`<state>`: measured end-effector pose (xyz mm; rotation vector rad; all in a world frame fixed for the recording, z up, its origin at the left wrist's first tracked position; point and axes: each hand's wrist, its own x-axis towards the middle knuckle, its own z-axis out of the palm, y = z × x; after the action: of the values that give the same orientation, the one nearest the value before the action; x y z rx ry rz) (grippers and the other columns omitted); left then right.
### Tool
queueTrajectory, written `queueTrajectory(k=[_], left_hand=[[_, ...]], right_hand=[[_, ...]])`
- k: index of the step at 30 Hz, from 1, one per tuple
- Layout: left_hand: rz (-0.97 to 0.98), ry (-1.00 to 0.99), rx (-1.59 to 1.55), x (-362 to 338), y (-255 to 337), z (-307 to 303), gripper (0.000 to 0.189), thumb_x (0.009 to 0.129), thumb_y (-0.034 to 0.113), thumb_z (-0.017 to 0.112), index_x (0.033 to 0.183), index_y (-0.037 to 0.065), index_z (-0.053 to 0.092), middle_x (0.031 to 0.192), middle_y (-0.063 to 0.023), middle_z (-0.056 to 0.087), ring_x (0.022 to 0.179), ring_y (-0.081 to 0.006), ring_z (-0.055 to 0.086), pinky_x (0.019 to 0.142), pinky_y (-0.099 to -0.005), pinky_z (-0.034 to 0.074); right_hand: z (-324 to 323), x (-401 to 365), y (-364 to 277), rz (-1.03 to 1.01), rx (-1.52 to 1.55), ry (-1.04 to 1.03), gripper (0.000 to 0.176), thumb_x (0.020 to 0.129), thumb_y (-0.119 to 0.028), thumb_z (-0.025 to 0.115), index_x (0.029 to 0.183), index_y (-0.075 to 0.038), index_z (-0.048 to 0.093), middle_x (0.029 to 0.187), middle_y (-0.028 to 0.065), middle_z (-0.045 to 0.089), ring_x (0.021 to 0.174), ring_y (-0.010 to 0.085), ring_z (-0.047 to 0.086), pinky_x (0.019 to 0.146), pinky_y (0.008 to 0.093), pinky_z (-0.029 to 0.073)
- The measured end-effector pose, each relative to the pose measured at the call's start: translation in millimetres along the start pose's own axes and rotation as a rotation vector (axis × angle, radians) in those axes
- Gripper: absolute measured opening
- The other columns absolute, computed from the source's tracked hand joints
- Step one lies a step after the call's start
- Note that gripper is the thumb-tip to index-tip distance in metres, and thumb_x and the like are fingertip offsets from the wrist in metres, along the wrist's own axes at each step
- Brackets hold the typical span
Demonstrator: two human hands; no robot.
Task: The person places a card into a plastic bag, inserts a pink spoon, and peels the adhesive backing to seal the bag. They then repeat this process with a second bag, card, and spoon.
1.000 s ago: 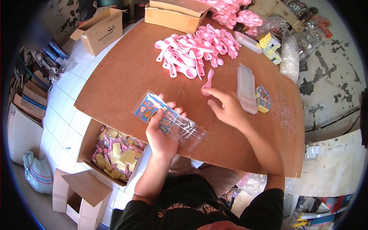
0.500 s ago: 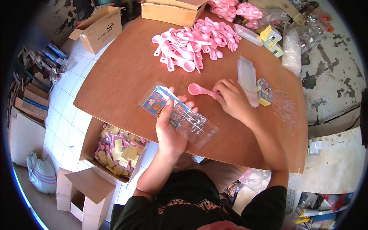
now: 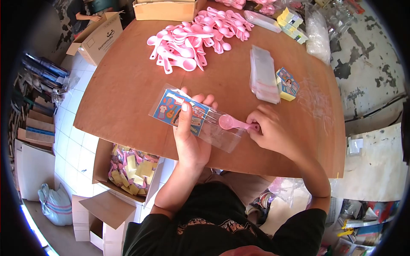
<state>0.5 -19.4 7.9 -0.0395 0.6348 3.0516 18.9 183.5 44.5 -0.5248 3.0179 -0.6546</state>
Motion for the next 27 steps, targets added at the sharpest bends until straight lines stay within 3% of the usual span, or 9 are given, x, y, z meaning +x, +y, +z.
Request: queueTrajectory(k=[5,7,10,17,20,22,25,27], left_hand=[[0.052,-0.017,0.027,0,-3,0,0.053,0.092,0.033,0.058,0.134,0.009,0.037,0.112,-0.0080,0.053,0.108,-0.0246,0.055,0.098,-0.0437,0.043],[0.084,0.003,0.061,0,-2,2,0.053,0.092,0.033,0.058,0.135,0.009,0.036,0.112,-0.0082,0.053,0.107,-0.0245,0.055,0.097,-0.0434,0.043],[0.126,0.014,0.098,1,-2,3,0.054,0.092,0.033,0.058,0.136,0.009,0.035,0.112,-0.0092,0.053,0.106,-0.0242,0.055,0.097,-0.0431,0.043],[0.151,0.046,0.087,3,3,2,0.053,0.093,0.033,0.057,0.135,0.009,0.036,0.112,-0.0090,0.051,0.107,-0.0250,0.053,0.096,-0.0438,0.043],[0.190,0.058,0.060,7,9,-5,0.052,0.093,0.034,0.057,0.134,0.009,0.037,0.111,-0.0089,0.050,0.107,-0.0252,0.052,0.096,-0.0439,0.043],[0.216,0.050,0.050,8,13,-9,0.052,0.093,0.034,0.057,0.134,0.009,0.037,0.111,-0.0089,0.050,0.107,-0.0252,0.052,0.096,-0.0439,0.043],[0.211,0.076,0.065,8,15,-8,0.052,0.093,0.033,0.057,0.134,0.009,0.037,0.111,-0.0090,0.050,0.107,-0.0247,0.052,0.096,-0.0437,0.042],[0.182,0.094,0.051,8,15,-8,0.052,0.093,0.033,0.057,0.134,0.009,0.036,0.111,-0.0092,0.051,0.106,-0.0241,0.052,0.096,-0.0432,0.042]], right_hand=[[2,-9,-1,0.036,0.085,-0.019,0.014,0.073,-0.004,0.067,0.079,-0.002,0.055,0.079,0.0109,0.059,0.075,0.0279,0.059,0.067,0.0400,0.046],[2,-10,-1,-0.026,0.087,0.028,0.015,0.075,-0.004,0.066,0.087,-0.002,0.057,0.076,0.0101,0.058,0.066,0.0258,0.058,0.060,0.0371,0.046],[1,-9,-5,0.040,0.062,-0.009,0.015,0.074,-0.008,0.067,0.084,-0.003,0.057,0.081,0.0109,0.059,0.075,0.0285,0.059,0.066,0.0404,0.046],[10,-4,-6,-0.088,-0.076,0.081,0.015,0.077,-0.013,0.068,0.083,-0.004,0.059,0.080,0.0112,0.061,0.072,0.0310,0.060,0.063,0.0408,0.046],[2,-7,-16,0.032,0.111,-0.025,0.016,0.081,-0.016,0.069,0.085,-0.002,0.061,0.076,0.0112,0.063,0.062,0.0259,0.060,0.058,0.0366,0.046],[-3,-10,-21,0.227,0.496,-0.230,0.021,0.085,-0.019,0.068,0.093,-0.001,0.063,0.072,0.0072,0.065,0.055,0.0152,0.057,0.055,0.0307,0.045],[-7,-12,-29,0.381,0.717,-0.341,0.025,0.088,-0.019,0.067,0.103,0.000,0.063,0.074,0.0025,0.064,0.061,0.0070,0.053,0.058,0.0261,0.045],[-4,-13,-28,0.319,0.714,-0.327,0.024,0.089,-0.018,0.066,0.105,-0.001,0.063,0.076,0.0021,0.063,0.064,0.0069,0.054,0.060,0.0260,0.046]])
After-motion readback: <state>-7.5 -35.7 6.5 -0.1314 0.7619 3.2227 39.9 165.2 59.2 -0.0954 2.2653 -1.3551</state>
